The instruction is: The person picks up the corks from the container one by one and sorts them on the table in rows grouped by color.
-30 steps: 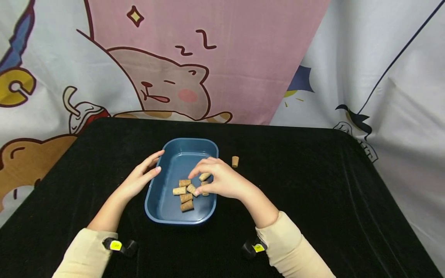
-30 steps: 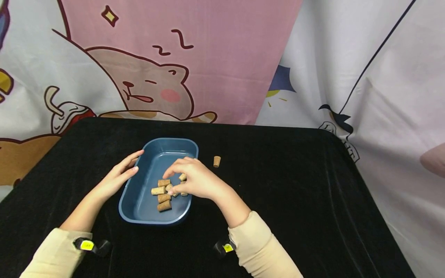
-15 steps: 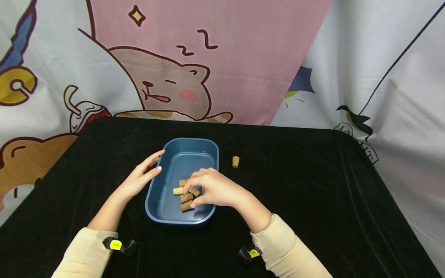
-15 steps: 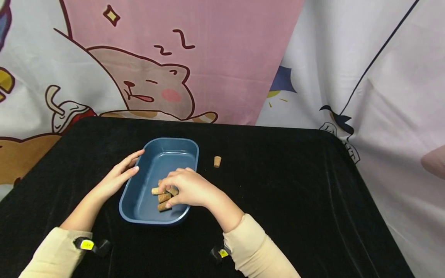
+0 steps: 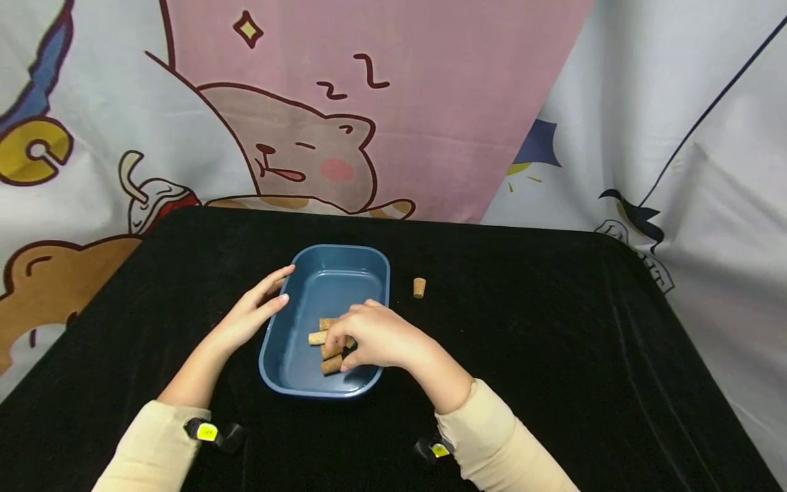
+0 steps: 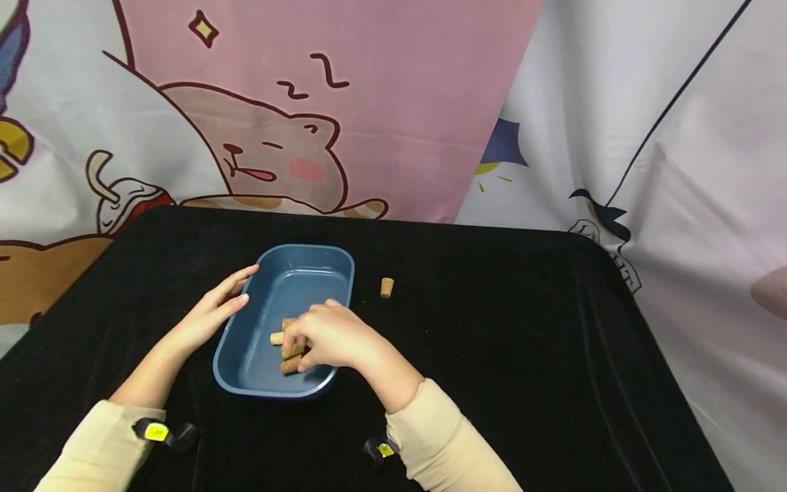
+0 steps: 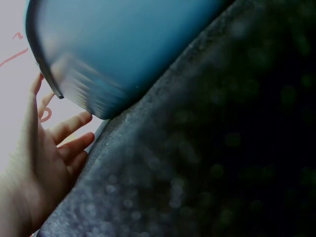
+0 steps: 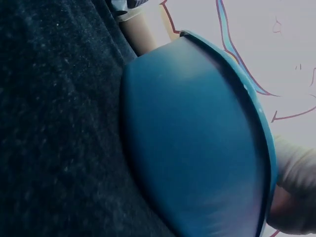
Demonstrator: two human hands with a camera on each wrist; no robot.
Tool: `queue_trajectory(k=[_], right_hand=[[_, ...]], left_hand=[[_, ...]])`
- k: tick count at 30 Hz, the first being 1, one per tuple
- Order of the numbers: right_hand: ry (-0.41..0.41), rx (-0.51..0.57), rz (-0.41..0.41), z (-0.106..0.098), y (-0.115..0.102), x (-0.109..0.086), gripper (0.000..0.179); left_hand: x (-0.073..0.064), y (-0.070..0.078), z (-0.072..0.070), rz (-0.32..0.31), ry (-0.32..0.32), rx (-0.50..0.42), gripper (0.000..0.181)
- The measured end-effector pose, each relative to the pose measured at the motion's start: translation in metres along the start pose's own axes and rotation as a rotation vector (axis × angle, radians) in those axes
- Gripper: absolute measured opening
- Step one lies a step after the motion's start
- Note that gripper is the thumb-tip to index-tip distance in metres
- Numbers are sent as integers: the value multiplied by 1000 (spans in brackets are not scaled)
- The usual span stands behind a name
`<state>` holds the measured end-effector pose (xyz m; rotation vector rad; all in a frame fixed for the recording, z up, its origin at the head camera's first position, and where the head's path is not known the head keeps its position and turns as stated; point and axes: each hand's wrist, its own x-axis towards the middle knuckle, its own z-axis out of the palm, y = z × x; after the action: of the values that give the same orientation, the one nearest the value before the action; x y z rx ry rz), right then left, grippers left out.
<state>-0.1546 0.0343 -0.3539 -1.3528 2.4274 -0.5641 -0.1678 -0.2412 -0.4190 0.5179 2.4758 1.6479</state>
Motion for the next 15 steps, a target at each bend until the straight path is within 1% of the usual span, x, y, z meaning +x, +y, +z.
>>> queue_trajectory(k=[7,15], right_hand=[[-38,-60,26,3,-2,5,21],[-32,-119,54,8,-3,8,18]], left_hand=[[1,0,1,-2,0,1,54],[1,0,1,-17,7,8,54]])
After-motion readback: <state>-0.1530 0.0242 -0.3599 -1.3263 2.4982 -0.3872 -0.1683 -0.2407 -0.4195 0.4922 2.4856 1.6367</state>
